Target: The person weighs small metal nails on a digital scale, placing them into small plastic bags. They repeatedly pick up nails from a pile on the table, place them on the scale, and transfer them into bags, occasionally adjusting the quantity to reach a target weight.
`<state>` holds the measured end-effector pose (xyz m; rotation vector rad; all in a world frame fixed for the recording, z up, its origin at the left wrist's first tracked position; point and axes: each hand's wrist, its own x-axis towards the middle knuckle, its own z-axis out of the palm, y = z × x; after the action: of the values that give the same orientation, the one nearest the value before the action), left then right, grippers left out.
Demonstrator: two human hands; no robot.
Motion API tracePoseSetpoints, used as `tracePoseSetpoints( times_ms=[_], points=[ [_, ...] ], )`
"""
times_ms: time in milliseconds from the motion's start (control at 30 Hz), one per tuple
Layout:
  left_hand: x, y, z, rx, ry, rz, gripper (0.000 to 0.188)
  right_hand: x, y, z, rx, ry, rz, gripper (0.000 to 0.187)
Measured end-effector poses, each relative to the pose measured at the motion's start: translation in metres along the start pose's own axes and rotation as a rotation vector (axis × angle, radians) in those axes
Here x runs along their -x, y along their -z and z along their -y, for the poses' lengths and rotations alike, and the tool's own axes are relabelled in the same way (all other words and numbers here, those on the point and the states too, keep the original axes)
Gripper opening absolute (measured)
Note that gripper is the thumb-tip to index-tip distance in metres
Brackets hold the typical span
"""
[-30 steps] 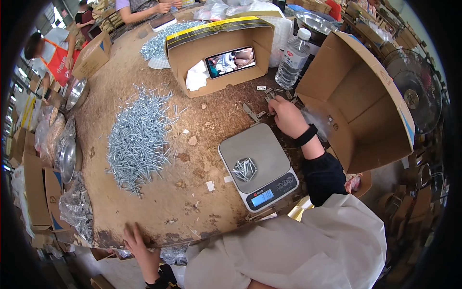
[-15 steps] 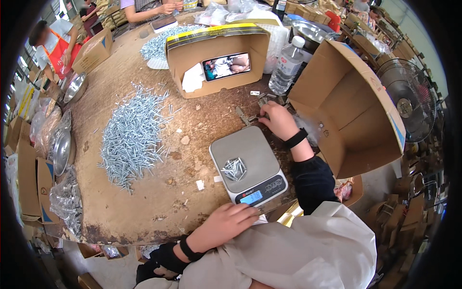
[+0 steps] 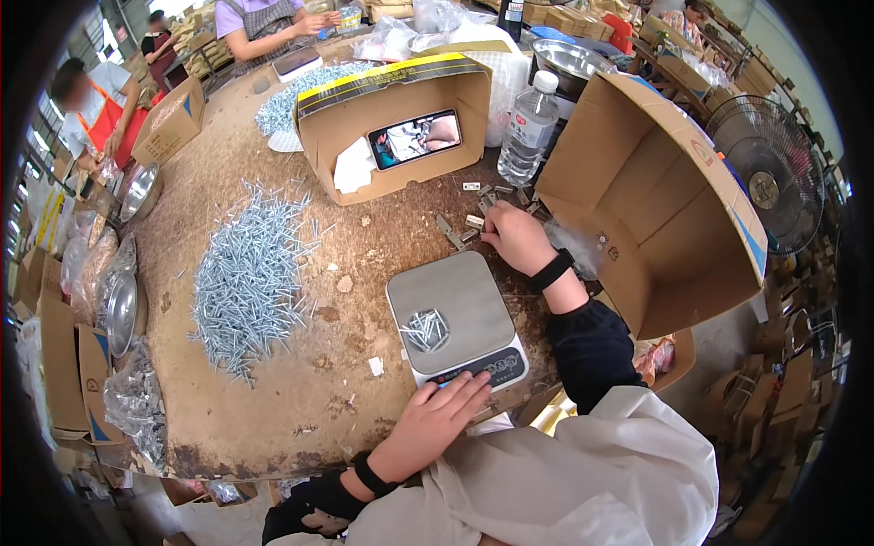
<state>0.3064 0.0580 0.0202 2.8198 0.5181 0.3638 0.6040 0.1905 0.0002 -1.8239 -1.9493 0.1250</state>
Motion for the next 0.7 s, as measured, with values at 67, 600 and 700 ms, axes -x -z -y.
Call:
tracePoseSetpoints(
  times_ms=[67,600,700],
  points=[
    [0.010,0.003,0.003,-0.021,0.060,-0.023,0.045,-0.001,-0.002,-0.003,-0.029,0.018,-0.017,0.017],
    [0.070,0.018,0.012,-0.097,0.404,-0.225,0.040,-0.001,-0.002,-0.002,-0.025,0.041,-0.029,0.013],
    [0.079,0.019,0.011,-0.139,0.441,-0.232,0.047,0.000,-0.001,-0.002,-0.026,0.054,-0.033,0.010]
  ],
)
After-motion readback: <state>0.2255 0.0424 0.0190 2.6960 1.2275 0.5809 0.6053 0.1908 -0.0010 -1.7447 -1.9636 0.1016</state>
